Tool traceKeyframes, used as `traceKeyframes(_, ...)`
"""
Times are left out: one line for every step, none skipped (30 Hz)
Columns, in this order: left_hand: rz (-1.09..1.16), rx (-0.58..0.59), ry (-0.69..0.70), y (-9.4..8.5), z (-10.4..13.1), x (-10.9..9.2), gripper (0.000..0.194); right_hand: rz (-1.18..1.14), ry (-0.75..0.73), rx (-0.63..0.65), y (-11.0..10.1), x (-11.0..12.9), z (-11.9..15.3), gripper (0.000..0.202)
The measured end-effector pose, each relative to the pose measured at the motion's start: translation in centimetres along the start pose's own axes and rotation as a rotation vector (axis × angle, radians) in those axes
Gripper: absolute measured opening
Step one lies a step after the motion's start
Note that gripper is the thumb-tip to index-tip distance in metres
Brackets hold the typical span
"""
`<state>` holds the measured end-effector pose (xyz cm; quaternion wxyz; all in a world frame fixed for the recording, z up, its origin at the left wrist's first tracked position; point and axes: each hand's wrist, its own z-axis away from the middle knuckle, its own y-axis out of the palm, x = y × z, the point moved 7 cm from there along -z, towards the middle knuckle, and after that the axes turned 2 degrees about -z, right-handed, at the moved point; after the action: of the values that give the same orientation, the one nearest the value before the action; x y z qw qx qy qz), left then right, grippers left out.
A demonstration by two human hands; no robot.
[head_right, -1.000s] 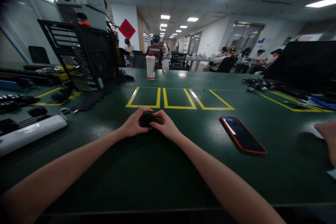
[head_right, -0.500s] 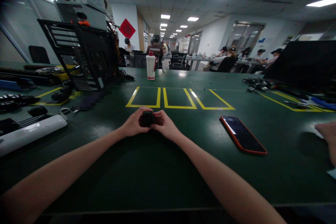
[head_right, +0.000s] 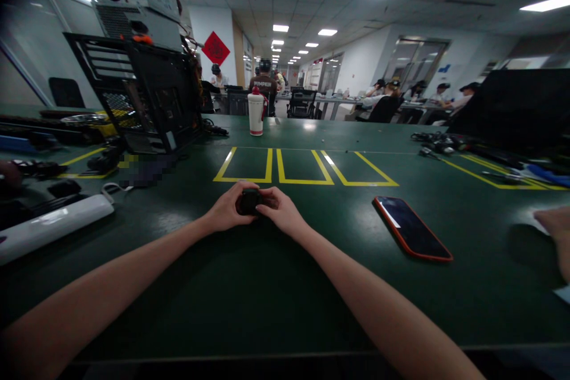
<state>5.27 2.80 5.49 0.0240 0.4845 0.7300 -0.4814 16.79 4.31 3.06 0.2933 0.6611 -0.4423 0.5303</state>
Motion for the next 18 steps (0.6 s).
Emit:
traceKeyframes(-0.002, 0.001, -0.004, 0.00, 0.00, 0.02, 0.059, -0.005, -0.011, 0.000, 0.03, 0.05, 0.04, 0.030)
traceKeyframes(-0.003, 0.002, -0.006, 0.00, 0.01, 0.04, 0.059, -0.011, -0.019, -0.002, 0.05, 0.07, 0.09, 0.030)
traceKeyframes(-0.004, 0.003, -0.006, 0.01, 0.01, 0.06, 0.059, -0.018, -0.024, -0.005, 0.08, 0.07, 0.14, 0.029)
traceKeyframes(-0.005, 0.003, -0.005, 0.03, 0.01, 0.08, 0.059, -0.023, -0.026, -0.011, 0.09, 0.03, 0.17, 0.026)
traceKeyframes(-0.005, 0.002, -0.004, 0.04, 0.01, 0.09, 0.059, -0.024, -0.025, -0.020, 0.08, -0.02, 0.18, 0.023)
traceKeyframes(-0.006, 0.002, -0.003, 0.06, 0.01, 0.12, 0.059, -0.018, -0.024, -0.032, 0.03, -0.06, 0.17, 0.020)
traceKeyframes(-0.006, 0.000, -0.002, 0.07, 0.00, 0.13, 0.060, -0.006, -0.025, -0.046, -0.04, -0.07, 0.14, 0.018)
traceKeyframes(-0.006, -0.001, 0.000, 0.07, 0.00, 0.14, 0.060, 0.008, -0.029, -0.059, -0.11, -0.05, 0.10, 0.017)
traceKeyframes(-0.005, -0.002, 0.000, 0.06, 0.00, 0.13, 0.060, 0.020, -0.030, -0.071, -0.20, -0.02, 0.04, 0.018)
traceKeyframes(-0.003, -0.003, 0.002, 0.05, -0.01, 0.11, 0.059, 0.029, -0.024, -0.086, -0.32, -0.03, -0.03, 0.021)
traceKeyframes(0.000, -0.004, 0.006, 0.04, -0.01, 0.07, 0.059, 0.034, -0.010, -0.099, -0.44, -0.08, -0.09, 0.024)
traceKeyframes(0.002, -0.004, 0.010, 0.04, -0.01, 0.03, 0.059, 0.036, 0.012, -0.105, -0.53, -0.19, -0.15, 0.027)
traceKeyframes(0.003, -0.003, 0.012, 0.03, -0.01, 0.00, 0.059, 0.033, 0.038, -0.104, -0.57, -0.32, -0.19, 0.028)
traceKeyframes(0.003, -0.005, 0.011, 0.03, -0.01, 0.01, 0.059, 0.022, 0.060, -0.093, -0.53, -0.45, -0.22, 0.029)
traceKeyframes(0.004, -0.007, 0.008, 0.02, -0.01, 0.04, 0.059, 0.003, 0.073, -0.074, -0.42, -0.53, -0.22, 0.029)
traceKeyframes(0.005, -0.008, 0.006, 0.03, -0.01, 0.07, 0.059, -0.020, 0.073, -0.052, -0.27, -0.54, -0.20, 0.029)
traceKeyframes(0.006, -0.009, 0.005, 0.05, -0.01, 0.11, 0.059, -0.042, 0.063, -0.037, -0.15, -0.49, -0.16, 0.029)
traceKeyframes(0.006, -0.012, 0.004, 0.06, -0.01, 0.14, 0.059, -0.058, 0.048, -0.029, -0.06, -0.41, -0.10, 0.031)
